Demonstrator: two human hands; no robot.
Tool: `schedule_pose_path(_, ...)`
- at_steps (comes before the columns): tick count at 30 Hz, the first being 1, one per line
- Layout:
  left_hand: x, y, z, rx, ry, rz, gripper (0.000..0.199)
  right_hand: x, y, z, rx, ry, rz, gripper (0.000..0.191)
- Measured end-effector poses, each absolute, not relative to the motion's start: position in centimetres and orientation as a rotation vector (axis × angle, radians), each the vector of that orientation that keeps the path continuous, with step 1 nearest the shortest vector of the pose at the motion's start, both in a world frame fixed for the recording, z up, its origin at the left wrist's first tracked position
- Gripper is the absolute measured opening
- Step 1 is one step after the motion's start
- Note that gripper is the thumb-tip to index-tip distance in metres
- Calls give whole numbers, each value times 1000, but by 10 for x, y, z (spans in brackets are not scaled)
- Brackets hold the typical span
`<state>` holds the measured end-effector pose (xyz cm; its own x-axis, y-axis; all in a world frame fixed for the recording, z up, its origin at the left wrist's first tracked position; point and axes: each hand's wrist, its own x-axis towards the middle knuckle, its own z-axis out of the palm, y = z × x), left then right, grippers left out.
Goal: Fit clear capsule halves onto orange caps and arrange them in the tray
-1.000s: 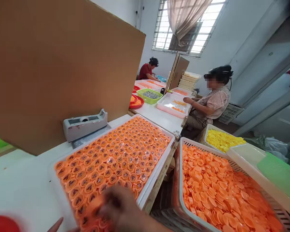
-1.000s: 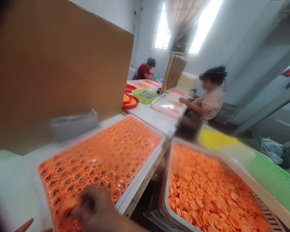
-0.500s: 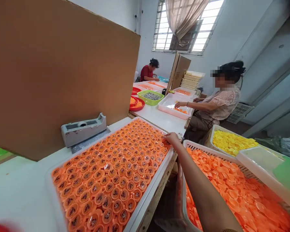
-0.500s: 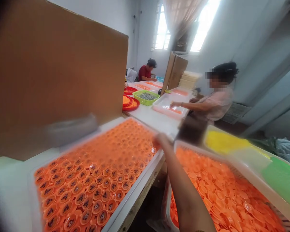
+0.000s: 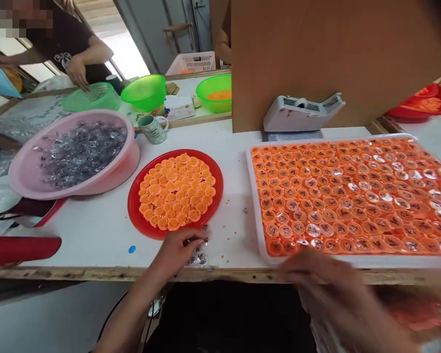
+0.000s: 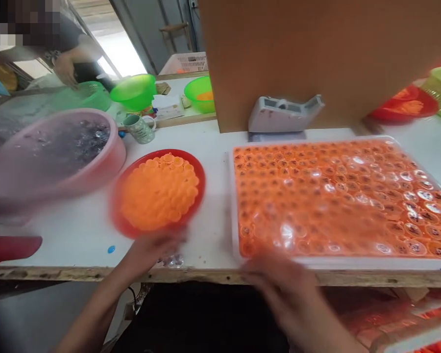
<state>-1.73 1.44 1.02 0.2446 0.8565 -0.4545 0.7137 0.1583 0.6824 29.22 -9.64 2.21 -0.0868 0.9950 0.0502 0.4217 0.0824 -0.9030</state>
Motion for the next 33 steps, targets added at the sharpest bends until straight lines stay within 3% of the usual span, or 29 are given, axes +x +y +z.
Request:
schedule_pose_path(3, -27, 4, 3, 1592, 1449, 205, 18, 201, -83, 2, -1324, -1890, 1223, 28)
schedule_pose_path(7, -44, -3, -2, 1521, 1456, 286, 17, 153, -61, -28, -1339, -1978, 1306, 19)
schedule_pose_path(12, -66, 2, 2, 1422, 1508, 431, 14, 148, -59, -46, -1408, -2010, 1443, 26)
schedule_pose_path(19, -98, 67, -9, 1526, 1851, 718, 16, 155, -61, -74, -1582, -1895, 1301, 19)
schedule_pose_path(25, -118, 127, -30, 1590, 2197, 759, 42, 160, -60, -82, -1532, -1714, 1321, 18)
schedule_pose_path(30, -119, 140, -28, 1679, 2184, 673, 23, 154, -60, -73, -1538, -1558, 1258, 13)
schedule_pose_path(33, -110, 125, -11, 1705, 2130, 688, 23, 157, -54, -63, -1506, -1558, 1344, 17)
